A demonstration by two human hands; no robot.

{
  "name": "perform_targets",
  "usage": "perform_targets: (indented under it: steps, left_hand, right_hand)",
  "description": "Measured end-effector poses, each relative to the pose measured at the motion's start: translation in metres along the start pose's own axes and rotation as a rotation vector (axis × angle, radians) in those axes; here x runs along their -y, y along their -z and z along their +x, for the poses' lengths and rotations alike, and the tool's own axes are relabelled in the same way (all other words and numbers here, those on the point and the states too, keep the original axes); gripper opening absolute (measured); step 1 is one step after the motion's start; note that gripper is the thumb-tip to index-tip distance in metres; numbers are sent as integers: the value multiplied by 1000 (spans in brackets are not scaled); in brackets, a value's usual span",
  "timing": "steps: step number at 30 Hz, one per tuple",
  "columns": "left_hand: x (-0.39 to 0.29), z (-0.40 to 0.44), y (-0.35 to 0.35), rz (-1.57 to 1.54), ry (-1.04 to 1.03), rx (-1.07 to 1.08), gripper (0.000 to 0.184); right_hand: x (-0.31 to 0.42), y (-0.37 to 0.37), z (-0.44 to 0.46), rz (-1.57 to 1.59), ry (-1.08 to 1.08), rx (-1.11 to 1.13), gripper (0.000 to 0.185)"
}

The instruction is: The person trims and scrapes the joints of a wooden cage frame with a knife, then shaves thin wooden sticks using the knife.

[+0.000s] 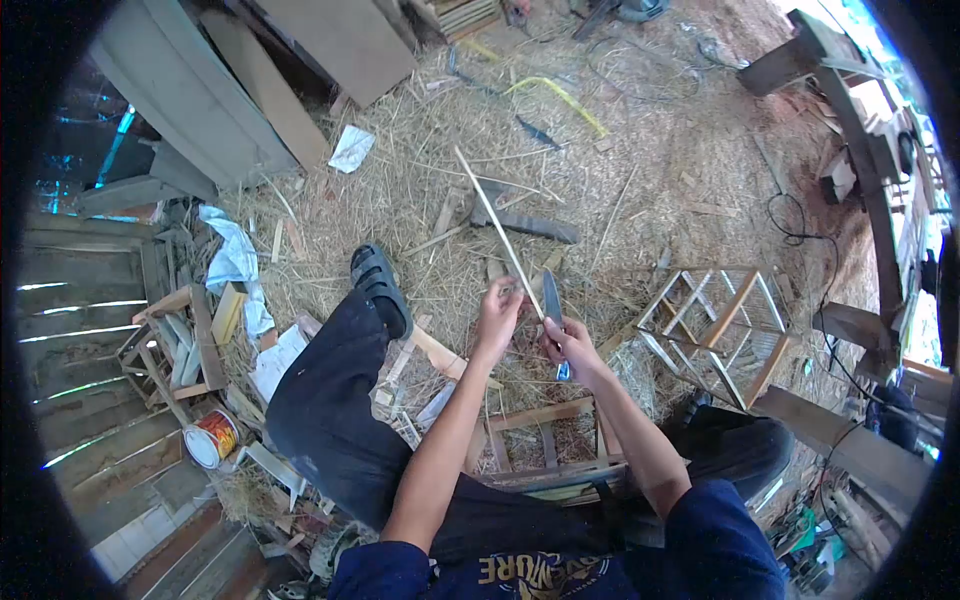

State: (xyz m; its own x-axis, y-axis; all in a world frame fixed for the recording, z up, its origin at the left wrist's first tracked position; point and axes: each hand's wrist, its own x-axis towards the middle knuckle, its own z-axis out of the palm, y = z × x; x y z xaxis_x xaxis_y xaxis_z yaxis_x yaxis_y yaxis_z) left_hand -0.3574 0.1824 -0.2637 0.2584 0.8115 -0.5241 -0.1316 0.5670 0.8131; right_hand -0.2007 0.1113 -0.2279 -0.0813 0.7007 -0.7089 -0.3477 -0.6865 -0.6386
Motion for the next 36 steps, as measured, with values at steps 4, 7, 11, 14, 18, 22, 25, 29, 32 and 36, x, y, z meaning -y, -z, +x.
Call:
perform_targets:
  steps: [4,7,11,14,18,22,25,29,32,36]
  left_hand:
    - [-60,-33,-42,-188,-37,226,27]
    - [-98,-69,-76,-215,-53,355,28]
    - [-116,-117,-115,5,-196,358,23]
    - [-123,-143,-143,90,-252,358,17]
    - [-126,-186,-185,269,-352,471,16]
    - [-121,-215,-221,305,-336,599,19]
    - [-131,-226,-247,352,-305,739,22]
    - [-136,-209,-273,453,-285,920,23]
    - [-134,-184,-296,443,-268,1125,22]
    - [-142,-166,-339,422,-223,1169,26]
  right_hand:
    - [34,14,-61,200,15,194,23]
    - [59,26,-112,261,-20,243,26]
    - [85,41,-184,68,61,215,32]
    - [88,63,-223,-214,212,38,36]
    - [94,87,-276,-263,519,-182,37]
    - [111,87,-320,-258,752,-336,39]
    - [118,99,-333,-183,819,-401,36]
    - [119,116,-328,-97,909,-440,23]
    - [124,132,-335,-217,934,-567,15]
    - [139,154,-352,-218,931,-712,14]
